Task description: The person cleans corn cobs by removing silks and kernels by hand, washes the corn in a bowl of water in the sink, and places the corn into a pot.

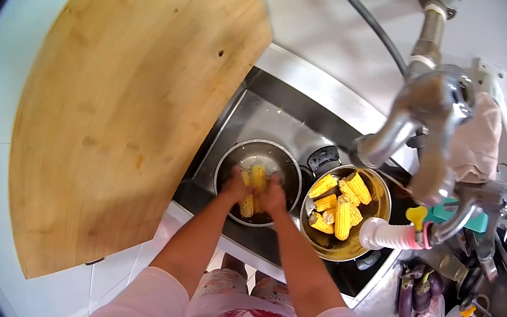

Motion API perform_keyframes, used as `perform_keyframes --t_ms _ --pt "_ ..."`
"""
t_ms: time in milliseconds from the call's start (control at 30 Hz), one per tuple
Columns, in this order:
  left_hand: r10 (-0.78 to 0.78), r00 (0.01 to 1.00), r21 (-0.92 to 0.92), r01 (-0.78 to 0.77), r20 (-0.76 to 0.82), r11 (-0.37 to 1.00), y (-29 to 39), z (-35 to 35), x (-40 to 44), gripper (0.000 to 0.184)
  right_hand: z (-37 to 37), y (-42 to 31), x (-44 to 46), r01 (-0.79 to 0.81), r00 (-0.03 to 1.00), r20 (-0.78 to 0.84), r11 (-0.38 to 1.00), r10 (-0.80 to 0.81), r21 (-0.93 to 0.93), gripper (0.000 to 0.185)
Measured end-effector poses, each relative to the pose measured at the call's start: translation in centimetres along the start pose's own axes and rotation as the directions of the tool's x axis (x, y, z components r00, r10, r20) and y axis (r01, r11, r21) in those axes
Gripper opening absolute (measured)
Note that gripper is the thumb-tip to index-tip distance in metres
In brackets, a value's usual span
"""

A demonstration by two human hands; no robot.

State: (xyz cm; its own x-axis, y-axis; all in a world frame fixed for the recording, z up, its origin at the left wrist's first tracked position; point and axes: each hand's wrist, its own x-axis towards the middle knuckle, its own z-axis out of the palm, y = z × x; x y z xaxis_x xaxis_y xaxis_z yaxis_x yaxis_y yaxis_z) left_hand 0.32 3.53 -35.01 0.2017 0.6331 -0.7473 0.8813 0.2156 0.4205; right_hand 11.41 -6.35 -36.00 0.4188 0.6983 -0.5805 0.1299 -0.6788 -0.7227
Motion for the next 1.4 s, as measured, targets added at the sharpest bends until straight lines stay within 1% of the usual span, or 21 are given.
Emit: perform_keyframes --t_ms 67,133,200,267,300,367,400,467,500,600,667,733,767,833,933,967,1100,1167,1300,1367,1400 --pt "0.092 0.995 -0.127 -0.087 0.037 0.988 -1.0 -0.3 0.1 0.098 0.4 0.7 1.1 -0.094 0.99 0.117 0.992 0.084 0.085 0.077" --pt "0.004 0.986 0.057 -0.014 0.164 0.998 -1.1 0.6 0.7 0.097 2.0 0.8 0.6 -0.019 0.998 -0.061 0.966 0.003 -0.258 0.071" --pt "-0.023 0.974 0.19 -0.021 0.227 0.982 -0.8 0.6 0.8 0.097 1.8 -0.1 0.2 0.114 0.977 -0.135 0.943 -0.163 -0.313 0.07" --pt "-0.022 0.999 -0.057 0.024 0.034 0.998 -0.1 -0.3 0.2 0.081 -1.4 -3.7 -0.4 -0.22 0.975 -0.004 0.966 0.222 -0.133 0.07" --pt "-0.019 0.999 -0.053 0.021 0.033 0.998 -0.5 -0.9 0.7 0.081 -0.7 -3.5 -0.5 -0.22 0.975 -0.006 0.967 0.221 -0.128 0.07" --pt "0.158 0.898 -0.689 0.192 0.411 0.698 -2.0 -1.6 1.8 0.059 0.9 -2.1 -1.8 0.016 0.939 -0.274 0.826 -0.206 -0.564 0.067" --pt "0.158 0.896 -0.688 0.196 0.416 0.699 -1.4 -1.8 0.9 0.059 0.8 -1.7 -2.0 0.011 0.939 -0.277 0.825 -0.202 -0.564 0.067" --pt "0.246 0.905 -0.901 0.25 0.347 0.354 0.8 -2.9 -2.7 0.032 0.4 -1.4 -2.6 0.023 0.998 -0.071 0.96 -0.003 0.28 0.059" --pt "0.261 0.907 -0.921 0.25 0.331 0.3 1.2 -3.1 -3.7 0.027 0.7 -2.4 -3.5 -0.064 0.998 0.051 0.718 0.039 0.693 0.047" --pt "0.366 0.896 -0.873 0.045 0.25 0.487 2.6 -3.8 -6.3 0.026 -0.9 -6.8 -7.1 -0.185 0.977 0.211 0.599 0.027 0.779 0.041" --pt "0.357 0.89 -0.844 0.057 0.285 0.534 2.2 -4.2 -5.5 0.031 0.4 -3.1 -5.4 0.029 0.996 0.045 0.747 -0.08 0.665 0.041" --pt "0.364 0.9 -0.541 -0.187 0.239 0.82 0.9 -3.9 -3.2 0.045 -0.5 -3.2 -4.8 0.156 0.976 -0.159 0.986 -0.145 0.057 0.046" --pt "0.364 0.901 -0.541 -0.189 0.237 0.82 0.6 -3.4 -2.5 0.045 -1.0 -3.6 -4.3 0.021 0.976 -0.215 1.0 -0.021 0.0 0.052" --pt "0.712 0.668 0.39 -0.609 -0.219 0.691 0.6 -2.3 -1.7 0.07 -1.2 -3.7 -2.5 -0.186 0.942 -0.301 0.977 0.146 -0.109 0.057" --pt "0.658 0.753 0.504 -0.567 -0.003 0.651 1.2 -2.2 -2.3 0.084 -0.7 -0.9 -0.1 -0.173 0.966 -0.233 0.95 0.112 -0.261 0.064" --pt "0.234 0.935 0.536 -0.346 0.267 0.77 3.2 -3.8 -2.7 0.085 -0.6 -0.1 0.5 -0.06 0.987 -0.158 0.941 0.008 -0.332 0.067" --pt "0.023 0.982 0.498 -0.115 0.188 0.859 3.5 -4.0 -2.8 0.068 -0.2 -0.9 1.8 -0.093 0.987 0.08 0.892 0.143 -0.442 0.069" --pt "0.38 0.899 0.349 -0.292 -0.218 0.891 2.7 -3.2 -3.1 0.058 0.2 -1.0 1.7 -0.171 0.982 0.009 0.903 0.189 -0.394 0.068" --pt "0.581 0.792 0.27 -0.527 -0.188 0.805 1.1 -4.1 -2.7 0.053 -3.0 -3.6 -1.3 -0.127 0.988 0.071 0.986 0.135 -0.105 0.063" --pt "0.399 0.877 -0.312 -0.471 -0.268 0.825 0.9 -4.1 -3.3 0.056 -4.0 -3.8 -3.8 -0.041 0.997 0.068 0.997 0.036 0.065 0.058" --pt "0.401 0.877 -0.313 -0.471 -0.265 0.825 1.4 -4.4 -3.9 0.056 -4.5 -4.1 -4.9 0.052 0.997 0.041 0.971 -0.064 0.235 0.054"
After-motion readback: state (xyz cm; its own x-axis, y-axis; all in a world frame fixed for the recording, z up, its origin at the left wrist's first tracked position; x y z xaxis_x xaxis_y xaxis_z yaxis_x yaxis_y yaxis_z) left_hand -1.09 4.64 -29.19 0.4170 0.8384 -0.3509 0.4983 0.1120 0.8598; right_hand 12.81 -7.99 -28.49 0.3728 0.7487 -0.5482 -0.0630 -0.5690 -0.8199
